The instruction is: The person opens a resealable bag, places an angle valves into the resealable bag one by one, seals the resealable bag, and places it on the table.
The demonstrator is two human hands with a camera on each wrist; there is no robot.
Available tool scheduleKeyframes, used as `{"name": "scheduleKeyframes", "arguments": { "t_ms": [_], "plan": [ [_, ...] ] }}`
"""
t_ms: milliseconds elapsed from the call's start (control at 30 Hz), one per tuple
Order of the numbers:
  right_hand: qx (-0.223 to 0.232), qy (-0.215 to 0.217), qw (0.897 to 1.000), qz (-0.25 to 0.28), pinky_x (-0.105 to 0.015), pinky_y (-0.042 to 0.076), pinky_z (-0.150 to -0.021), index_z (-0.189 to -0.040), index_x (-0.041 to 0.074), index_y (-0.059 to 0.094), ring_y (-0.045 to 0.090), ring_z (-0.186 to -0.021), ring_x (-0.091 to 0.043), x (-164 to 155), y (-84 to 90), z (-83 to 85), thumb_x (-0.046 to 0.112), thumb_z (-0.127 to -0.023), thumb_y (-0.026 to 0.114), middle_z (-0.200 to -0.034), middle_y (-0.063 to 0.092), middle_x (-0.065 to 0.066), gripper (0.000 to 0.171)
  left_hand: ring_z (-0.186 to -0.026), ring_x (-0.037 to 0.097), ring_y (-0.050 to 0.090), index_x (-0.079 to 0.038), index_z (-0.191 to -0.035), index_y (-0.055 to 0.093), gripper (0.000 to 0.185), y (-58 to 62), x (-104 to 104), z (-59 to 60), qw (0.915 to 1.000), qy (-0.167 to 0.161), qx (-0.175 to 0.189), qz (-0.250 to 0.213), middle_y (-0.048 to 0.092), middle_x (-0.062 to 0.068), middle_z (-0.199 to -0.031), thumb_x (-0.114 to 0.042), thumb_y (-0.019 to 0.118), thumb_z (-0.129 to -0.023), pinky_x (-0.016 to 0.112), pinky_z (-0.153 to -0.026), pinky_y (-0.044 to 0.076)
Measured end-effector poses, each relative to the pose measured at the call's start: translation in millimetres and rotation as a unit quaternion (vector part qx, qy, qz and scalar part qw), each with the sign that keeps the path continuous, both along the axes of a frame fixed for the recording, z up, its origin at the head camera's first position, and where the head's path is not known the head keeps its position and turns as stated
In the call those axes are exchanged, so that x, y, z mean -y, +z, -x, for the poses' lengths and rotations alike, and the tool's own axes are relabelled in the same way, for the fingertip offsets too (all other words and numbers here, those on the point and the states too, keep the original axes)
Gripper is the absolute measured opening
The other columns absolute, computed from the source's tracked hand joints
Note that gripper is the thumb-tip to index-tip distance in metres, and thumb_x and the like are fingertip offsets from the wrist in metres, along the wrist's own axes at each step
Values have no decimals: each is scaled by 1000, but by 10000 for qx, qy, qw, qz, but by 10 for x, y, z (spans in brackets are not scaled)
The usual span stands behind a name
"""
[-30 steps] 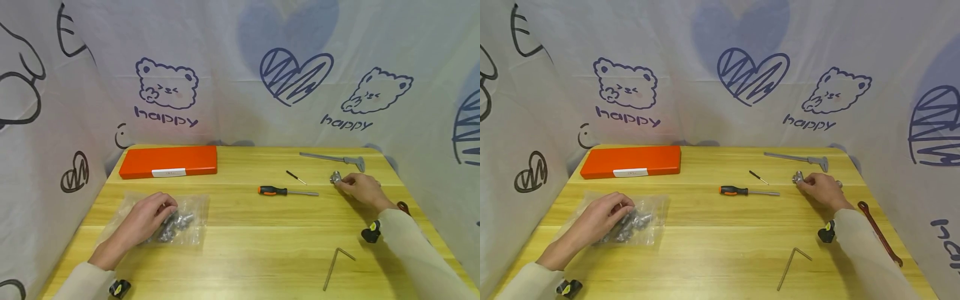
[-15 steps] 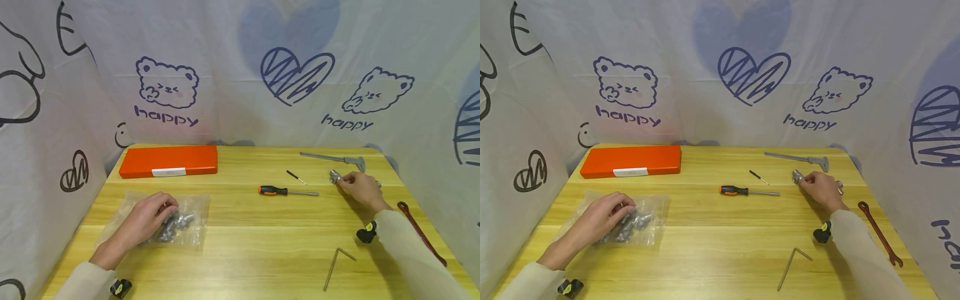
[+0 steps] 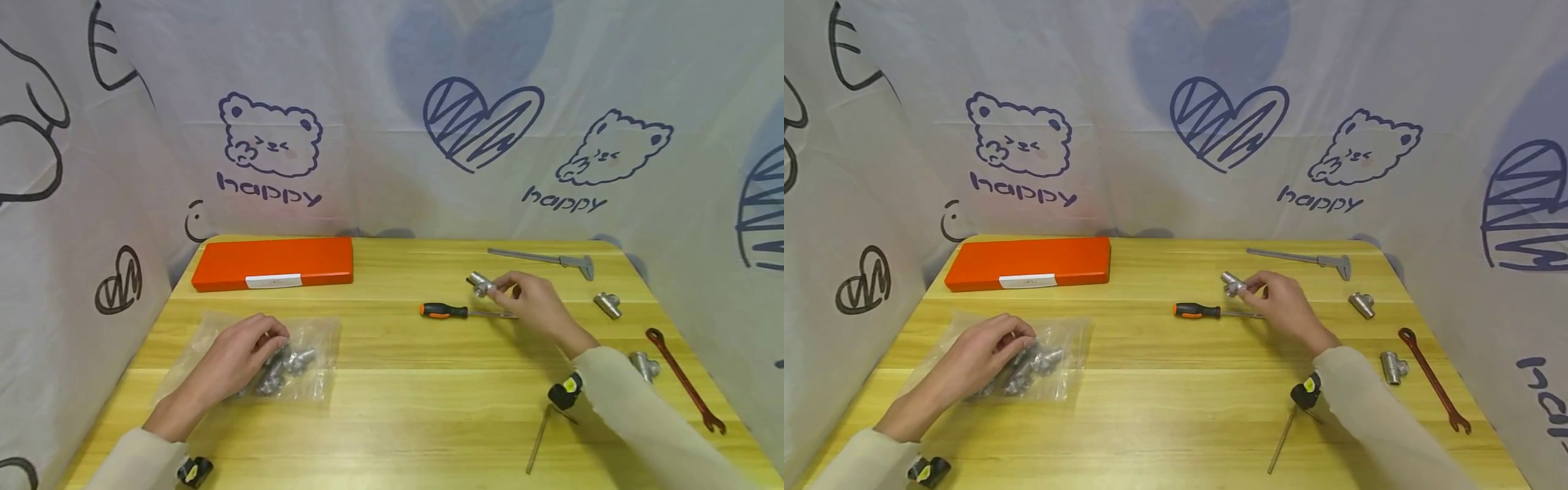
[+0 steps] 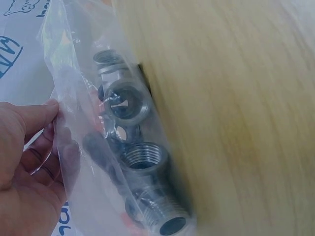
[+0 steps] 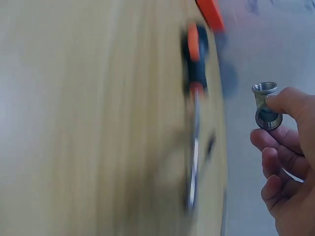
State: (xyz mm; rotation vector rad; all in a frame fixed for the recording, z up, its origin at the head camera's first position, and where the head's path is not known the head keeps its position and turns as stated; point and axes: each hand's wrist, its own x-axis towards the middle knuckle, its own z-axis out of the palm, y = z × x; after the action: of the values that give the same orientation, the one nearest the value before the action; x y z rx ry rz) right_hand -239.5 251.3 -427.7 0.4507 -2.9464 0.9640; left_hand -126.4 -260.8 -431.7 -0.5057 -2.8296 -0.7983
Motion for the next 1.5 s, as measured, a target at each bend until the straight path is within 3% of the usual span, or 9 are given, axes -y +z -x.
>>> {"name": "scheduleKeyframes", "arguments": {
  "t_ms": [167,367,633,733,867,1100,1300,1500],
  "plan": [
    [62,782,9965,278,-27,47,-66,-114,9,78,59,-80,-14,581,-65,-190,26,-104,77,-100,77,-2,20,-79,4,55,-17,-105,76,5,3,-2,-1,10000,1,41,-13,67,-10,-94,-15,72,-107,27,-70,51],
    [351,1705,9842,314,-25,48,-65,-114,13,78,57,-74,-7,1232,-142,-417,30,-104,77,-96,74,7,20,-80,4,55,-17,-105,76,5,8,4,-16,10000,30,-8,10,67,-9,-95,-15,72,-107,27,-70,51],
    [713,2442,9664,365,-21,54,-78,-113,14,78,64,-82,2,1947,-358,-585,33,-104,77,-95,76,9,21,-80,4,55,-18,-105,76,5,8,2,-21,10000,35,-43,37,67,-9,-94,-15,72,-107,27,-70,51],
    [886,2438,9631,716,-20,53,-78,-112,13,79,63,-81,2,2187,-435,-637,31,-103,78,-96,77,9,20,-79,4,55,-18,-105,76,5,18,-1,-22,10000,40,-44,31,67,-9,-94,-15,72,-107,27,-70,51],
    [924,2113,9651,1240,-19,48,-71,-105,12,78,57,-75,0,2515,-513,-680,29,-102,79,-90,73,6,17,-80,5,55,-17,-104,76,5,25,-5,-24,10000,45,-62,32,68,-8,-95,-14,73,-106,28,-71,51],
    [627,1664,9718,1547,-19,48,-73,-119,15,77,57,-80,-2,2889,-475,-722,33,-103,79,-98,74,4,24,-79,5,55,-15,-104,76,5,22,-14,-18,9999,-30,-149,-2,67,-7,-94,-12,73,-106,26,-70,51],
    [745,1543,9702,1713,-20,49,-71,-116,17,77,58,-78,-1,2786,-488,-733,30,-103,79,-100,75,5,19,-80,5,55,-15,-104,76,4,39,-11,-14,10000,69,-34,47,68,-7,-95,-15,72,-107,26,-70,51],
    [762,1529,9678,1851,-21,50,-66,-121,12,76,59,-71,-4,2385,-519,-692,26,-105,76,-105,78,2,21,-79,5,55,-18,-104,76,6,46,-20,-15,9999,103,21,130,67,-7,-94,-14,73,-106,27,-70,51]
  ]
}}
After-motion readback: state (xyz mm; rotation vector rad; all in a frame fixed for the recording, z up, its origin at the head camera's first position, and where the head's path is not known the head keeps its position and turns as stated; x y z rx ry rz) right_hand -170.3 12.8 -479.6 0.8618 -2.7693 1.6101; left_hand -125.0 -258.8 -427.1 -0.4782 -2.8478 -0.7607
